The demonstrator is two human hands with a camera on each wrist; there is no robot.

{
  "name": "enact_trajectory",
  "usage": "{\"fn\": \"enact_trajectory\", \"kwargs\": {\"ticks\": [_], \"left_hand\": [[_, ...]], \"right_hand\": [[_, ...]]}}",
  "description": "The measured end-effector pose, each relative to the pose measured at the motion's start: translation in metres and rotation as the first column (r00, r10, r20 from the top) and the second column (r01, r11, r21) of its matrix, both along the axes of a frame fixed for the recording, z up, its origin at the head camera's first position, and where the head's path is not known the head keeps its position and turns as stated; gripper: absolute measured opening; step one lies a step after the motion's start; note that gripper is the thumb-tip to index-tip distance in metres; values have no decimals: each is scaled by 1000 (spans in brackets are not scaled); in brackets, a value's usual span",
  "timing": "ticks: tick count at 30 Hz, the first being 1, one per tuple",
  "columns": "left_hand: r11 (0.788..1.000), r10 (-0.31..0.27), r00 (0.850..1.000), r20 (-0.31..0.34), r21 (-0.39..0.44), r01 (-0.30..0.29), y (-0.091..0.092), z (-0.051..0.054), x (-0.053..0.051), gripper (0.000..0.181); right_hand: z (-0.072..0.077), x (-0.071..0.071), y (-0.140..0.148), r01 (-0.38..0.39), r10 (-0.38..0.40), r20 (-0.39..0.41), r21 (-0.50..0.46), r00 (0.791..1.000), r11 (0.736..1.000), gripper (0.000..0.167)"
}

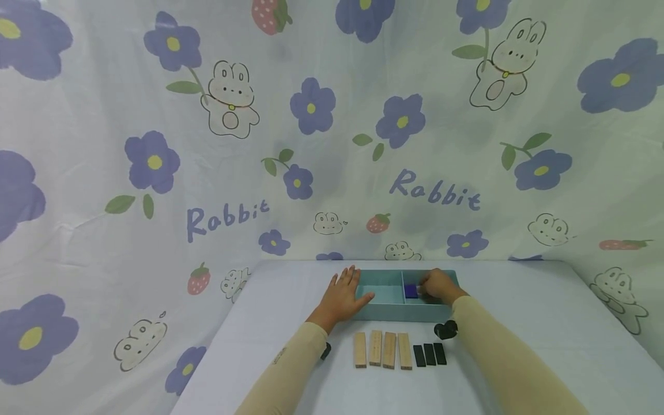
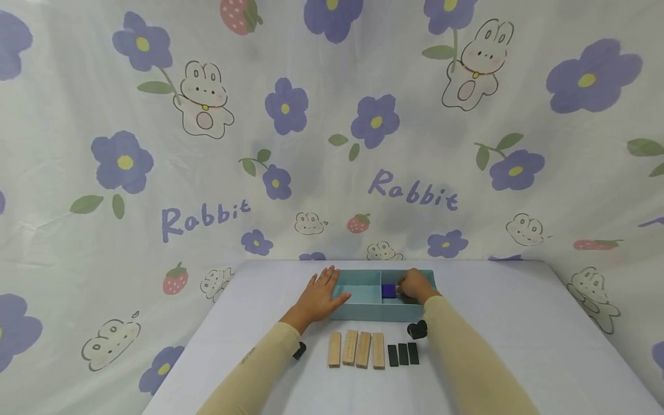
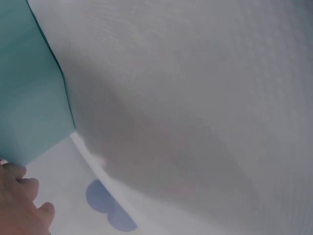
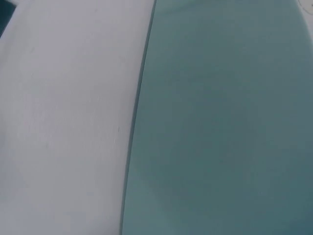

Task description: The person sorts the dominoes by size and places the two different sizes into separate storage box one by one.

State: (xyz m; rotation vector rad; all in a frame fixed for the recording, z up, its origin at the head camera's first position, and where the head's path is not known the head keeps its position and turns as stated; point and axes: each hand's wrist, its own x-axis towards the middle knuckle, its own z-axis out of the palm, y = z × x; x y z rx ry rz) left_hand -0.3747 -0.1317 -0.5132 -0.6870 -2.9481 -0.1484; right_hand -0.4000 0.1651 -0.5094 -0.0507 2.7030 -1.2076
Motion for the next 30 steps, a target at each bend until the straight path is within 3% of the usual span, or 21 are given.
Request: {"fn": "enact_trajectory", "kwargs": {"ticks": [6,11,14,19,24,30], "left_hand": [[1000,-16,1000,-15,9,17,-1,0,0,95],[1000,-18,1000,-7,1,18,-1,3,0,94],[1000,-21,1000,4,8,21,-1,6,1,94],[1000,-20,1000,14,1,20,-3,4,1,95],[1000,-19,1000,16,13,19,-3,4,2,95],[1000,-15,1000,9,2,15,-1,7,1,94]], "right_hand": [[10,6,10,-2,2,30,7,1000,1000,33],[20,12,16,-18,21,28,-95,999,995,34],[28,20,19,-25,26,5,-141,1000,990,35],[38,36,25,-52,45,-51,-138,998,989,34],[41,51,33,-91,76,-111,-131,991,987,33],[42,68,43,-75,56,-160,-118,985,990,34]]}}
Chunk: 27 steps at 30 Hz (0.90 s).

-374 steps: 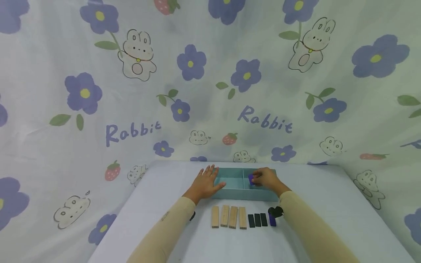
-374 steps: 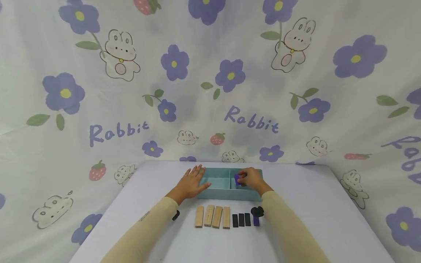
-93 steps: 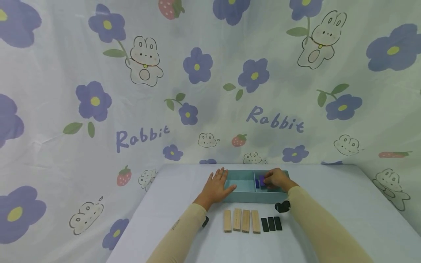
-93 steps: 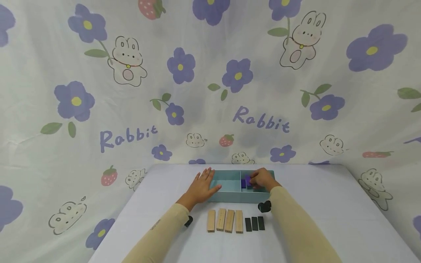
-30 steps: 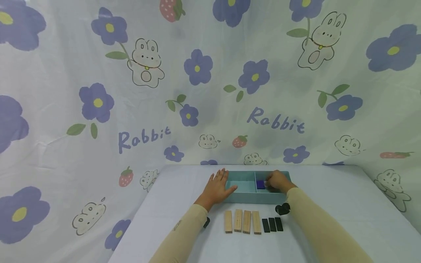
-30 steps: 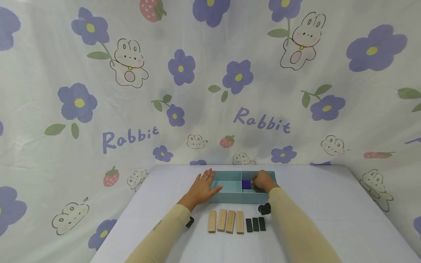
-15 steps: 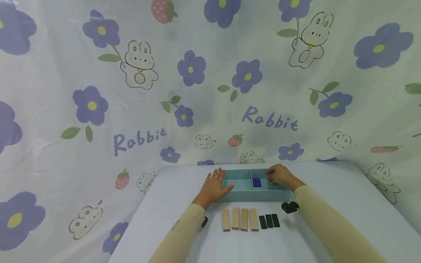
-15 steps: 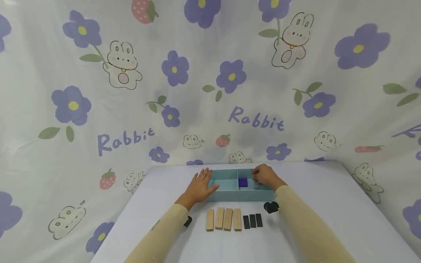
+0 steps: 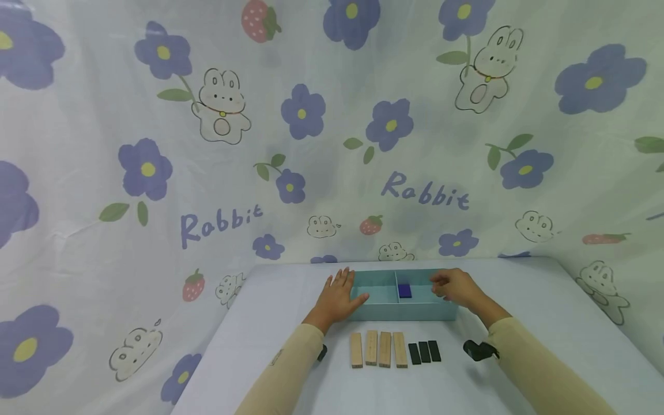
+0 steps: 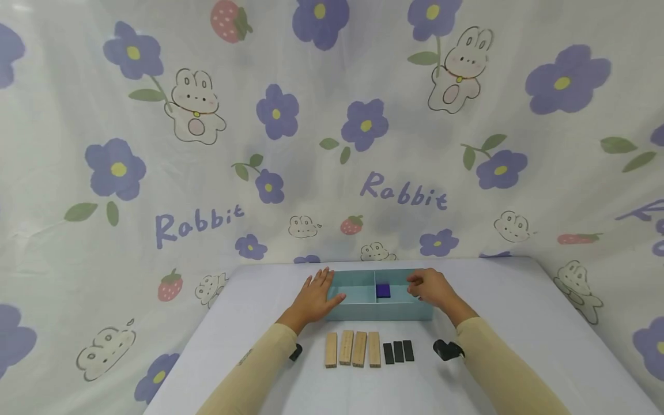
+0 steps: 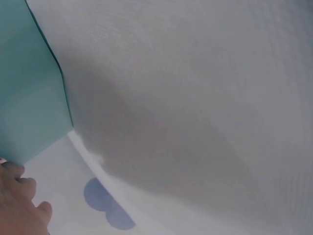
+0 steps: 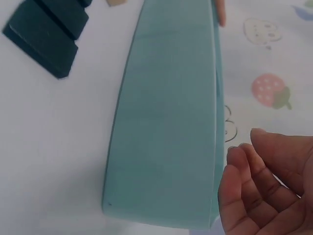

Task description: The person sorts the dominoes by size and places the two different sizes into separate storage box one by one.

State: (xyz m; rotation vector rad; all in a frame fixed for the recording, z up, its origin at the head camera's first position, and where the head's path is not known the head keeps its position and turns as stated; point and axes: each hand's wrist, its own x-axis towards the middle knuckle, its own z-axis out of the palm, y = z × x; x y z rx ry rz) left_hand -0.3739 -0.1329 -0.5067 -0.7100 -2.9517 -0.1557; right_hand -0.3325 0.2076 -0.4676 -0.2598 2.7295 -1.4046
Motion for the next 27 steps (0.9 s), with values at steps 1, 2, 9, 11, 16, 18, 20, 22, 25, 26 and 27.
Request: {"fn": "enact_trajectory", "kwargs": {"ticks": [1,2,9,11,16,18,20,22,25,26,27], "left_hand": [[1000,3,1000,-3,-4,-3,0,0,0,94],[1000,6,1000,-3,-6,-6,-1,0,1,94],[999,-20,1000,-8,36,20,-1,0,2,94],[999,-17,1000,-5,42,17,-1,0,2,95],[999,-2,1000,4,40,1,-1,-3,0,94],[999,-5,1000,2,47,5,-1,-4,-1,94],[998,-14,1000,-3,54,14,0,-5,-1,95],[997,-25,1000,-12,66,26,1,-7,-1,96],[998,-25,999,-24,55,27,1,-7,-2,96],[999,-20,999,-26,46,21,0,-8,-2,96],[999,-14,1000,-24,40,15,0,-7,-3,95]], "right_hand": [[0,3,0,1,-1,0,-10,1000,1000,34],[1,7,1,1,-1,0,-18,1000,1000,35],[-1,36,5,18,-18,-7,-42,1000,999,35],[-3,44,5,21,-22,-2,-56,1000,998,36],[-11,60,4,27,-24,37,-87,999,996,35],[-14,66,4,22,-17,51,-90,999,996,35],[-18,71,3,20,-14,63,-94,998,995,35],[-21,76,3,14,-7,72,-96,997,995,36],[-27,78,2,0,8,82,-99,997,995,38],[-29,78,2,-7,15,87,-97,996,995,38],[-31,78,2,-14,22,90,-92,996,996,38]]}}
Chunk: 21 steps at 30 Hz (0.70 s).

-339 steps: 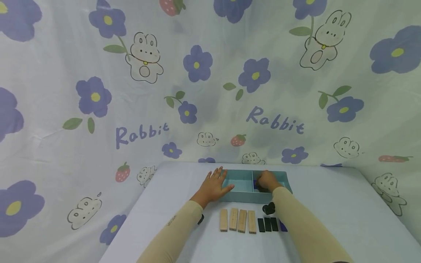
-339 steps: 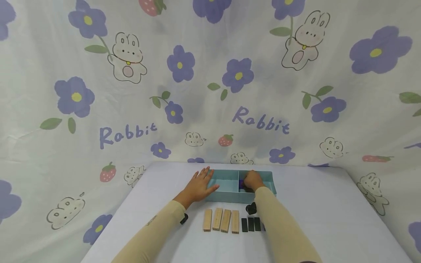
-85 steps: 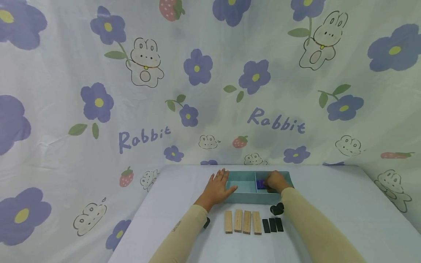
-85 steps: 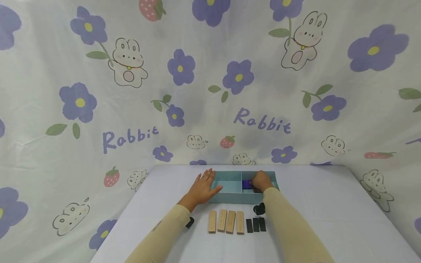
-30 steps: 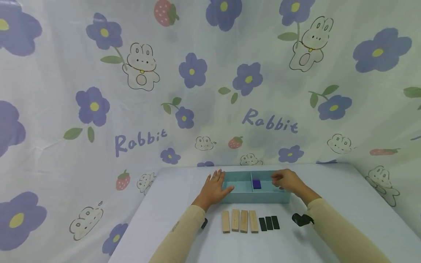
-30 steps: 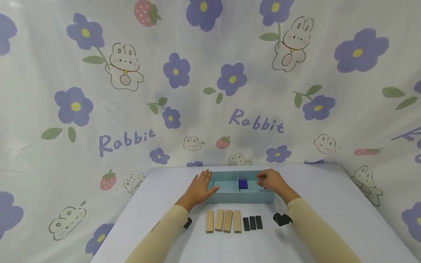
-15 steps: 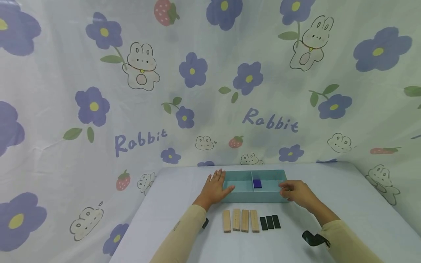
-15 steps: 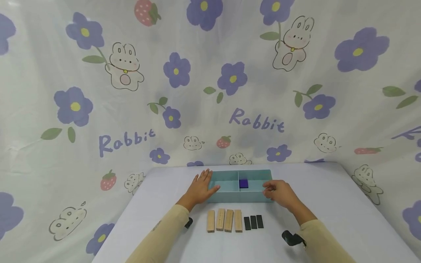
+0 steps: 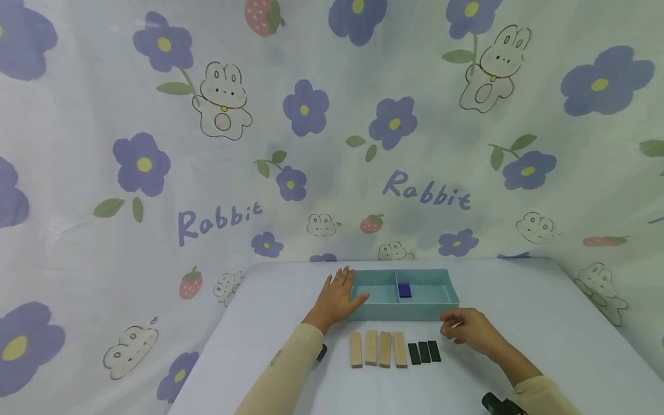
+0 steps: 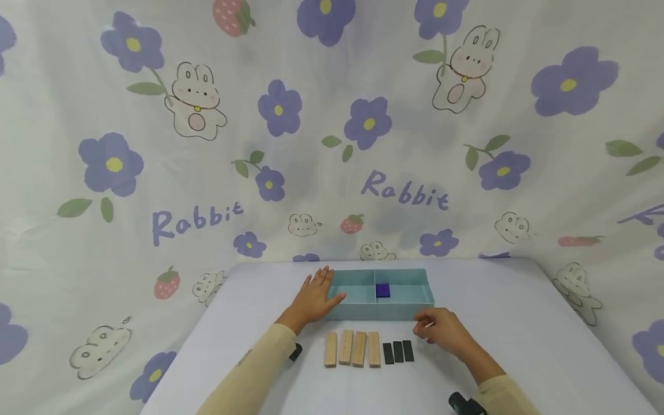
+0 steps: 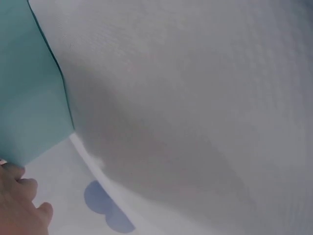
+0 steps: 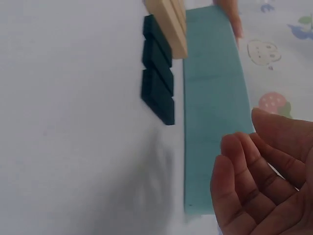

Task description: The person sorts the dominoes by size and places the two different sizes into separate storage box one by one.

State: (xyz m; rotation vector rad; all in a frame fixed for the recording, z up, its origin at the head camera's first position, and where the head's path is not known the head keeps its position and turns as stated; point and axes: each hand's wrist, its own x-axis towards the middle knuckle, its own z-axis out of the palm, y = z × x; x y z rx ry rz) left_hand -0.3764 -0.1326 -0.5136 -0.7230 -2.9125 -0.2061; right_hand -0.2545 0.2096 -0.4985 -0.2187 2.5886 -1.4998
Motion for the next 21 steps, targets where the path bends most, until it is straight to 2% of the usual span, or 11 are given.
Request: {"fn": "enact_trajectory", "kwargs": {"ticks": [6,11,14,21], "left_hand": [[1000,6,999,35,-1,-6,-1,4,3,93],[1000,3,1000,29,22,-3,3,-3,0,96],[1000,1,1000,31,27,-1,4,-6,-1,96],[1000,8,1000,4,9,-8,2,-2,-2,95]], "right_hand": [[-15,3,0,-52,50,28,54,998,997,40],[-25,6,1,-68,65,37,99,997,993,46],[-28,8,-1,-65,62,22,139,998,988,48],[-30,10,-14,-17,21,-17,246,1000,969,47]]}}
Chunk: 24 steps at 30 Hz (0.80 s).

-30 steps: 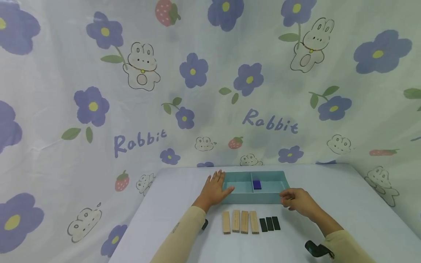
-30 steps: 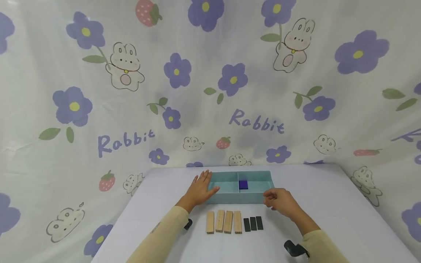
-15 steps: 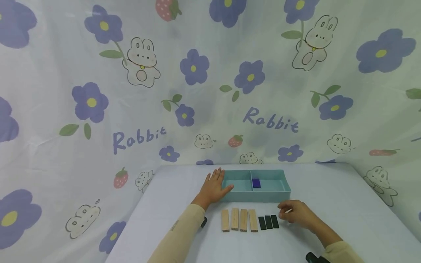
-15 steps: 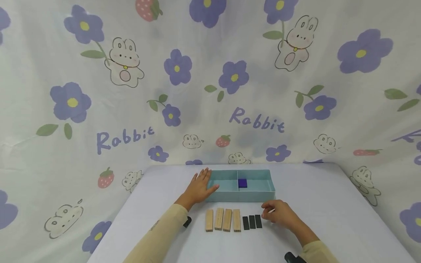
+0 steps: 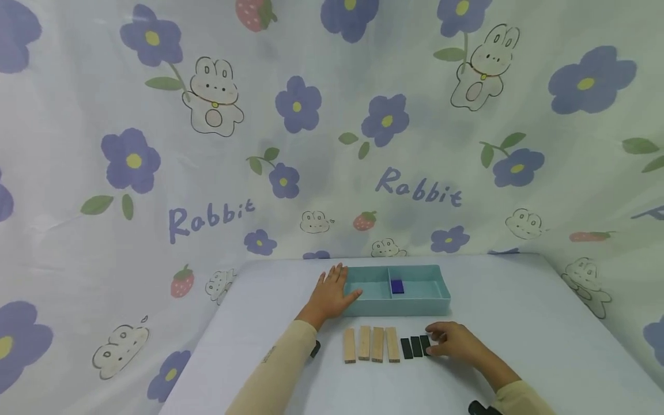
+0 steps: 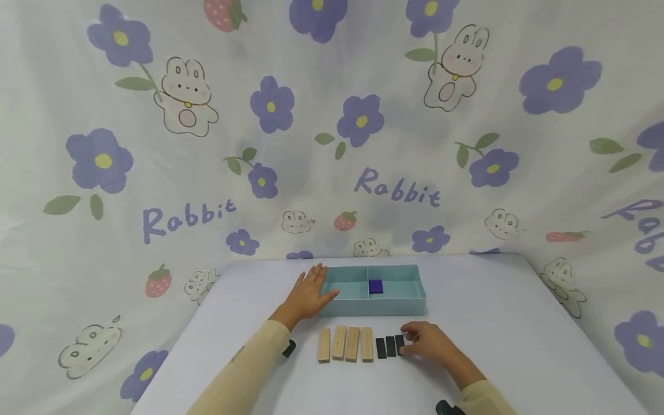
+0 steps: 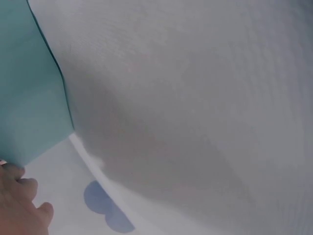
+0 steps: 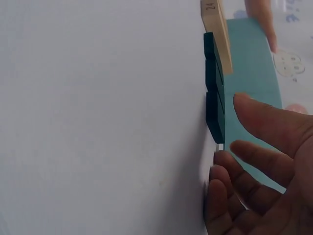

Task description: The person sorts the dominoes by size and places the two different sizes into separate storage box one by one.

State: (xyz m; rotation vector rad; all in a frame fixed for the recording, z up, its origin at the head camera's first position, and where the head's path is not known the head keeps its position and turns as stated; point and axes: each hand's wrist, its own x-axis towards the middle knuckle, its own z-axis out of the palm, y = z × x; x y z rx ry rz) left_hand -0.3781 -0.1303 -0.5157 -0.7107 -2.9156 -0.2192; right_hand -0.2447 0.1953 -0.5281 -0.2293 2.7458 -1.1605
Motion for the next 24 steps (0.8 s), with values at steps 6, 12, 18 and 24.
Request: {"fn": "enact_trajectory", "kwargs": {"ticks": [6,12,18,24], "left_hand": [[1000,-8,1000,10,-10,8,-4,5,-2,96],[1000,-5,1000,-3,0,5,-5,6,-4,93],[1000,4,1000,6,9,-4,-6,3,-3,94],[998,-16,1000,14,56,15,-5,-2,0,95]], "right_hand": [[-2,-1,-10,35,-34,-14,76,999,997,47],[-4,-1,-13,17,-13,-45,98,999,995,50],[-4,-1,-12,12,-5,-54,123,999,992,48],[-6,-2,-9,15,-8,-53,121,999,992,46]]}}
